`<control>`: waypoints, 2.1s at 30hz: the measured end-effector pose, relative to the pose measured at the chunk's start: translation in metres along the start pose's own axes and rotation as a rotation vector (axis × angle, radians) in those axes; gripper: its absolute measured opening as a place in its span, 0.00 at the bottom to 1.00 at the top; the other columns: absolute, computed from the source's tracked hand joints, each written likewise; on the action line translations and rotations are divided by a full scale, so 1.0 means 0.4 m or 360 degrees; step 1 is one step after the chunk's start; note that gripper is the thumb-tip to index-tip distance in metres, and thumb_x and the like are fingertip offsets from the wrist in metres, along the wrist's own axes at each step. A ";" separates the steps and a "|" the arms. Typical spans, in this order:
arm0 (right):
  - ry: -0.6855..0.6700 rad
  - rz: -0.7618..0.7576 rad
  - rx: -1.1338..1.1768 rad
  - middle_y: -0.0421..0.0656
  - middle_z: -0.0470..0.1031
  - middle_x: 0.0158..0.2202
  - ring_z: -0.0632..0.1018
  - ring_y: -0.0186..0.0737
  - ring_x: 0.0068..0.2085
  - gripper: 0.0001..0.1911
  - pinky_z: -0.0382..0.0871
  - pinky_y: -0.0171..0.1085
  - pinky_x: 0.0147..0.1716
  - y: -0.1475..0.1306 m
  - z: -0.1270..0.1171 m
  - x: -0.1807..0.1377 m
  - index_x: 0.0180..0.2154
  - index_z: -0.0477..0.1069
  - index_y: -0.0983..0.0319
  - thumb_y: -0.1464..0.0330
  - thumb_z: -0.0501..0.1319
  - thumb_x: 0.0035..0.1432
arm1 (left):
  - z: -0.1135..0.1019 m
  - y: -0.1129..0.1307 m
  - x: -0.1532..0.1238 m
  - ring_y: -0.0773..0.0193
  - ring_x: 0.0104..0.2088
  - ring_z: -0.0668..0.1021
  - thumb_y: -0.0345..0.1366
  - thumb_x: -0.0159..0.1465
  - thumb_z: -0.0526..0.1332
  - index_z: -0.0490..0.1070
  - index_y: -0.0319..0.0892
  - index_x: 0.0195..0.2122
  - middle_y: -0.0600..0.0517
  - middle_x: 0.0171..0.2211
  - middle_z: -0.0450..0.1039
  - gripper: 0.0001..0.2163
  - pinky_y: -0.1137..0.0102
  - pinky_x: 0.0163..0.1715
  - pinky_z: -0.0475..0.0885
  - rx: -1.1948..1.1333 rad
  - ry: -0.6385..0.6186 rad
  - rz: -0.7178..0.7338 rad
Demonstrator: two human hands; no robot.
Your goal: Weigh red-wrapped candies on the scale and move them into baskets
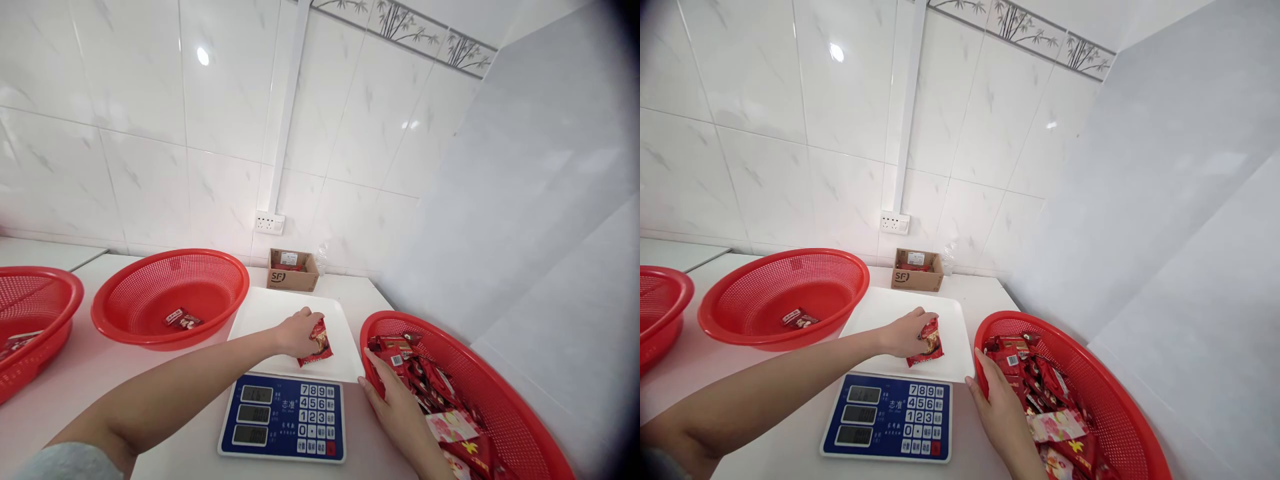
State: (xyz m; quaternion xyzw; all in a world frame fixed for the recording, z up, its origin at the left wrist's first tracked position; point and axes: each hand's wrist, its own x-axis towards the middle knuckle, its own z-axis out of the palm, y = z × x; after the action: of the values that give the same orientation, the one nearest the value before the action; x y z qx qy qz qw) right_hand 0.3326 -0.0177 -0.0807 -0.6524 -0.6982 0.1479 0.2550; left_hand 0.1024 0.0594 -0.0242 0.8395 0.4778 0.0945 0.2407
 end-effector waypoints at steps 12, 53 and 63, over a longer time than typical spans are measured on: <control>-0.0013 -0.0035 -0.0054 0.48 0.60 0.61 0.61 0.43 0.61 0.30 0.55 0.44 0.59 0.000 0.001 -0.005 0.59 0.58 0.64 0.57 0.47 0.59 | 0.019 -0.034 0.069 0.47 0.59 0.59 0.59 0.50 0.58 0.64 0.43 0.51 0.43 0.56 0.60 0.32 0.54 0.54 0.58 0.0256 -0.0011 -0.0034; 0.0034 -0.0121 -0.0118 0.47 0.66 0.57 0.66 0.47 0.58 0.28 0.62 0.46 0.55 0.052 0.020 0.004 0.53 0.65 0.60 0.53 0.49 0.56 | -0.068 -0.362 -0.448 0.55 0.57 0.66 0.43 0.65 0.44 0.62 0.54 0.56 0.51 0.53 0.69 0.20 0.52 0.58 0.48 0.0706 0.0591 -0.0667; 0.0009 -0.0074 -0.0070 0.48 0.64 0.58 0.64 0.46 0.59 0.27 0.57 0.46 0.58 0.012 0.007 -0.006 0.54 0.63 0.63 0.56 0.48 0.58 | -0.041 -0.376 -0.382 0.47 0.53 0.69 0.38 0.65 0.43 0.65 0.42 0.54 0.41 0.50 0.71 0.20 0.45 0.55 0.52 0.0898 0.1026 -0.0719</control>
State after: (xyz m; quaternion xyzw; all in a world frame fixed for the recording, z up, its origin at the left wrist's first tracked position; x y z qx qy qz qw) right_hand 0.3351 -0.0191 -0.0857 -0.6419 -0.7155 0.1248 0.2460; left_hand -0.0983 -0.0007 -0.0733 0.6752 0.7054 0.1619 -0.1422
